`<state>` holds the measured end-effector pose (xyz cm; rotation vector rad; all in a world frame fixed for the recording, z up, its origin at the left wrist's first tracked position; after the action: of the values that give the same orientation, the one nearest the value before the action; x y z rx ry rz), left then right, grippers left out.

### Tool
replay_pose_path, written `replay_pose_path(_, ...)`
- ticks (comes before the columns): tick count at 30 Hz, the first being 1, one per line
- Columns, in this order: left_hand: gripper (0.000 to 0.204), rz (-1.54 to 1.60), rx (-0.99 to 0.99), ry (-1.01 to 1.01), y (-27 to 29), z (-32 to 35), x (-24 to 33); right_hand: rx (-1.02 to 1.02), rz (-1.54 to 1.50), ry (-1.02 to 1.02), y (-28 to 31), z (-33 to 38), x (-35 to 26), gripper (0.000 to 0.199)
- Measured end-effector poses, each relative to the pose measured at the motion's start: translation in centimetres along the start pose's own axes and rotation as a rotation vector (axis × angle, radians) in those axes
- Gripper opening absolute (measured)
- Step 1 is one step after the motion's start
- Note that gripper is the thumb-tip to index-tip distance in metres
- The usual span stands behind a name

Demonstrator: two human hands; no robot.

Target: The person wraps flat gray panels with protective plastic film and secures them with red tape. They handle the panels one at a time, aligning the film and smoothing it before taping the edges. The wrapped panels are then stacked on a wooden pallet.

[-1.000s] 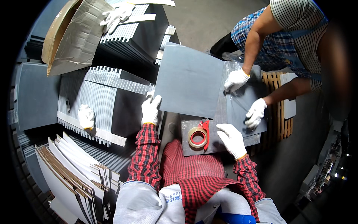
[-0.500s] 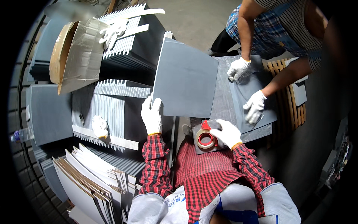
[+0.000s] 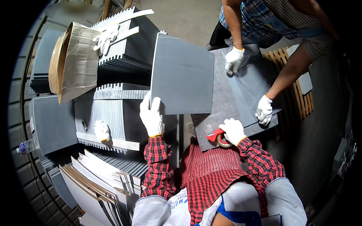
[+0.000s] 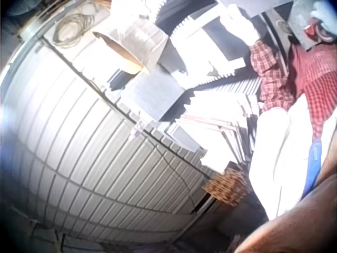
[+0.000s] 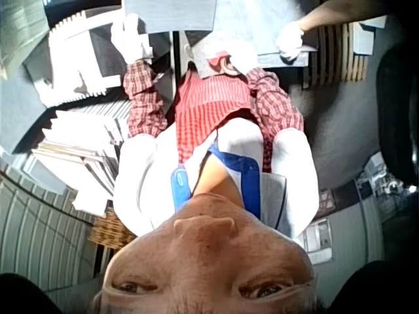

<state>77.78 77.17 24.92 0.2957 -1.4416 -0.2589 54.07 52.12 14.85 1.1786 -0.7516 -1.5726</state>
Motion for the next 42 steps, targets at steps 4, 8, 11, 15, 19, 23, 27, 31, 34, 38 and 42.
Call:
replay_pose_path(4,0.047,-0.062,-0.025,-0.015,-0.3,0.1,1.9,0.009,-0.039,0.069,-0.5,-0.7,-0.7,0.019)
replay_pose_path(8,0.043,-0.133,-0.052,-0.112,-0.7,-0.5,5.3,-0.02,-0.011,0.125,-0.9,-0.7,-0.8,0.019)
replay_pose_path(11,0.041,-0.137,-0.103,-0.177,-1.5,0.0,7.0,-0.1,-0.169,0.028,0.3,-0.7,0.4,0.041)
replay_pose_path(15,0.039,-0.214,-0.069,-0.262,-2.7,2.6,9.2,-0.048,-0.654,-0.19,6.6,-1.4,2.4,0.074)
replay_pose_path(19,0.038,-0.331,-0.02,-0.36,-3.9,4.7,10.5,0.168,-1.026,-0.205,12.6,-4.4,3.1,0.079)
replay_pose_path(23,0.037,-0.515,-0.031,-0.38,-5.0,5.5,12.0,0.218,-1.273,-0.193,14.2,-8.8,2.3,0.083)
replay_pose_path(27,0.05,-0.667,-0.314,-0.273,-5.3,3.8,14.9,0.284,-1.066,-0.015,17.2,-9.8,-2.2,0.076)
replay_pose_path(31,0.057,-0.837,-0.363,-0.179,-7.2,-1.5,14.7,0.093,-1.354,-0.117,13.1,-10.7,-3.0,0.065)
replay_pose_path(34,0.049,-0.786,-0.225,-0.18,-5.7,-5.2,10.1,0.067,-1.35,-0.181,13.0,-9.2,-4.0,0.057)
replay_pose_path(38,0.04,-0.692,-0.144,-0.161,-4.3,-4.4,9.4,0.027,-1.303,-0.231,11.7,-9.3,-2.0,0.051)
replay_pose_path(42,0.036,-0.652,0.017,-0.203,-0.3,-2.4,6.4,0.043,-1.3,-0.236,10.3,-9.1,-0.7,0.047)
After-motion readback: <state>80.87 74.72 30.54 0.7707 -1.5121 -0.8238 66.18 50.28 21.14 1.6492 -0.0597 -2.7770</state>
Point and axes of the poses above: each hand's wrist, its own z-axis away from the middle knuckle, its own y-axis out of the back of the hand, x = y × z, the point moved 5 cm from there along -z, towards the middle knuckle, and after that the axes turned 4 degrees about -z, right-handed, at the moved point
